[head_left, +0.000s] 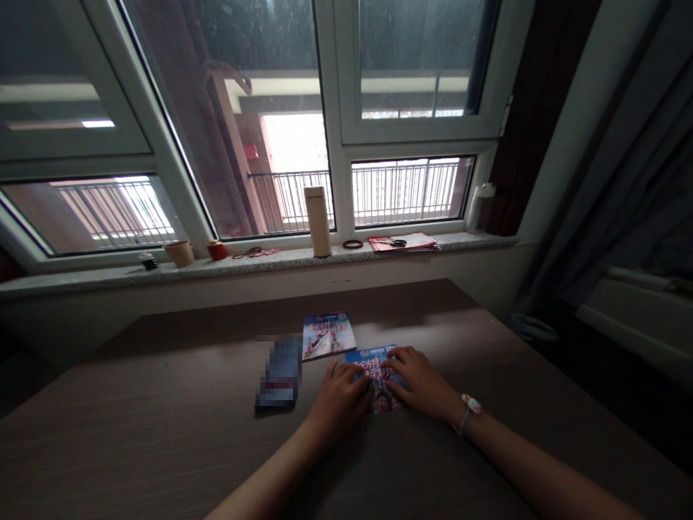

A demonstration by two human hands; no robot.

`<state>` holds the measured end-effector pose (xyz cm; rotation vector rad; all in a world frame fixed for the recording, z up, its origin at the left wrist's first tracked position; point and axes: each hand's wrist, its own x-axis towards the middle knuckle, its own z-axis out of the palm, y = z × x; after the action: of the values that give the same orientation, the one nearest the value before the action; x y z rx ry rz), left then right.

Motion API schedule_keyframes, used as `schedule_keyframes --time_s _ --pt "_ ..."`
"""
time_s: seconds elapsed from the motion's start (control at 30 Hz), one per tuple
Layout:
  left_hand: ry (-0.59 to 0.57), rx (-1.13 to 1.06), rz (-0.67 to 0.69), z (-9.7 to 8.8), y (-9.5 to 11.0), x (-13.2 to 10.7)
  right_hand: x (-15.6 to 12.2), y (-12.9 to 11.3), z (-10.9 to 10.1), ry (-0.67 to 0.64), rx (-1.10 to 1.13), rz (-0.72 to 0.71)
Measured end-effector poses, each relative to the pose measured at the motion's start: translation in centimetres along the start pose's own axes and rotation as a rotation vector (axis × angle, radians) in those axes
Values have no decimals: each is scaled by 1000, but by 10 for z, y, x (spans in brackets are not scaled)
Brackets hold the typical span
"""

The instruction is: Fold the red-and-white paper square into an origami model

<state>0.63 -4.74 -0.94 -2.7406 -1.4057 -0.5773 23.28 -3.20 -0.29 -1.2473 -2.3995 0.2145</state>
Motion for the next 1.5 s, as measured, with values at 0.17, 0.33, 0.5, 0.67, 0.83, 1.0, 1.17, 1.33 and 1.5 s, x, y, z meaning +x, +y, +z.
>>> schedule_keyframes --time_s 0.17,0.33,0.5,0.67,0.83,1.0,1.17,1.33,1.5 --pt "-75 -92 1 -13 -4 -1 -3 12 -8 -101 66 -23" --pt "-161 -121 10 -20 -9 -2 -4 17 -12 -153 89 -36" --pt "-156 -133 -1 -17 -11 0 -3 18 -12 -163 113 -20" --pt "-149 -138 -20 -15 -11 1 -3 18 -12 -164 131 -20" --pt "-130 -130 -28 -12 -13 1 -2 17 -11 -140 137 -19" --pt "-88 -161 -30 -8 -15 2 -2 15 -15 -132 174 -27" --pt "-46 -181 -29 -7 -15 3 -2 14 -19 -108 257 -52" --pt "-14 -178 -44 -7 -13 4 -1 14 -22 -72 246 -24" --pt "37 -154 -55 -6 -11 4 -1 10 -24 -57 234 7"
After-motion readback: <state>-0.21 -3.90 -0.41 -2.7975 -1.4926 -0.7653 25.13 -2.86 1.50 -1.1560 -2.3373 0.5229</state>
